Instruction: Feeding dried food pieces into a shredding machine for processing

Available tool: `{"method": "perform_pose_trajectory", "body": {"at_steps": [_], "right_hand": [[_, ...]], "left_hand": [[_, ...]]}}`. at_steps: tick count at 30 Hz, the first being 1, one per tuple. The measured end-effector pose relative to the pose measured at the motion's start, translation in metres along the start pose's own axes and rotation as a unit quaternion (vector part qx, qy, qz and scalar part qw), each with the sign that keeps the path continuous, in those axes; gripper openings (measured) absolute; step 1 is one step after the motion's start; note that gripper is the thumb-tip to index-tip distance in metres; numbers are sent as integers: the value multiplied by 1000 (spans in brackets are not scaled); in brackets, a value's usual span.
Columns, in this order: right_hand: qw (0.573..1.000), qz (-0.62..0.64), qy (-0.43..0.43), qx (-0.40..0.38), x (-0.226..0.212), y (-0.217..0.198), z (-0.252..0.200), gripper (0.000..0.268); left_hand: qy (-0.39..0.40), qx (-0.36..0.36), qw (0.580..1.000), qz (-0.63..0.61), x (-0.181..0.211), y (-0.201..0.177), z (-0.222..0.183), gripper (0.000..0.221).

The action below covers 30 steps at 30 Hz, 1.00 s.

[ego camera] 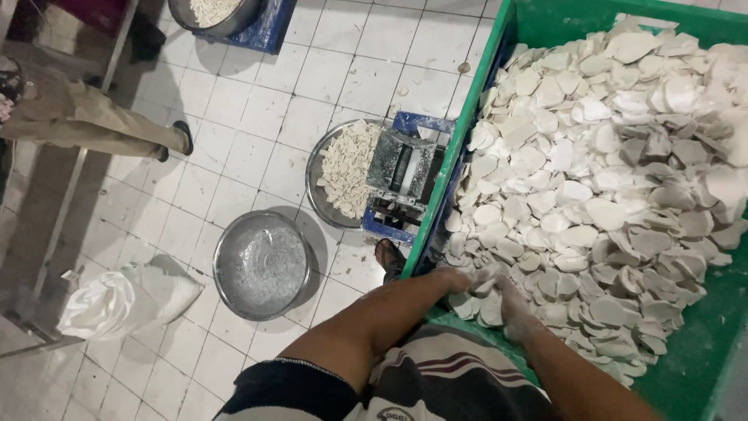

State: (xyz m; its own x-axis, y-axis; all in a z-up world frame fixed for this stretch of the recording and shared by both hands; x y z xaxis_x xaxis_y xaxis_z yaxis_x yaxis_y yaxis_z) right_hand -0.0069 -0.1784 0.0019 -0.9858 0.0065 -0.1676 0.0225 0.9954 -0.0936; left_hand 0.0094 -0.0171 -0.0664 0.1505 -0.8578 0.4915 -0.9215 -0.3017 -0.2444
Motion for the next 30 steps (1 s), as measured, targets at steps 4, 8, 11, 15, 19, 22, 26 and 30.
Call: {"method": "perform_pose_trajectory", "body": {"at_steps": [4,8,11,15,19,22,26,30], "right_hand": [[999,-36,10,1,1,2,16,78],[1000,-6,26,7,-20,13,-48,70],[998,-15,56,-25,-10,16,-24,71],[992,11,67,-105,-13,20,-24,87],[991,-1,73,-109,-9,17,-16,93],[985,45,83,-144,15,10,69,67],[972,119,92,-181,27,19,114,58],[937,168,86,-293,26,10,98,60]], "left_hand": [[-48,16,994,97,-18,18,37,73],[-77,125,979,-142,-26,19,15,107],[4,66,998,-13,-39,41,49,83],[31,15,994,102,-40,45,111,72],[-38,86,994,-60,-73,62,157,70],[-60,123,981,-139,-58,64,126,66],[-88,213,929,-290,-27,43,90,59],[-108,285,842,-445,5,32,50,53]]}}
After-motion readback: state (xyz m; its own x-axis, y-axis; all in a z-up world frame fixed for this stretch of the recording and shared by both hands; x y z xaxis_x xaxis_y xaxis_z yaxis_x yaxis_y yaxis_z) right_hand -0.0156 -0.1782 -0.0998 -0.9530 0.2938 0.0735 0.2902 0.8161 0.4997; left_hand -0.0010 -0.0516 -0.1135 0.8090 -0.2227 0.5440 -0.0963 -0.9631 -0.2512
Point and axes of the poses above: each hand's wrist, its own z-axis towards the middle knuckle, its own y-axis out of the palm, x = y × z, the point moved 5 cm from there along z, towards the middle knuckle, and after that the axes turned 8 degrees about y, right-handed, at the moved point
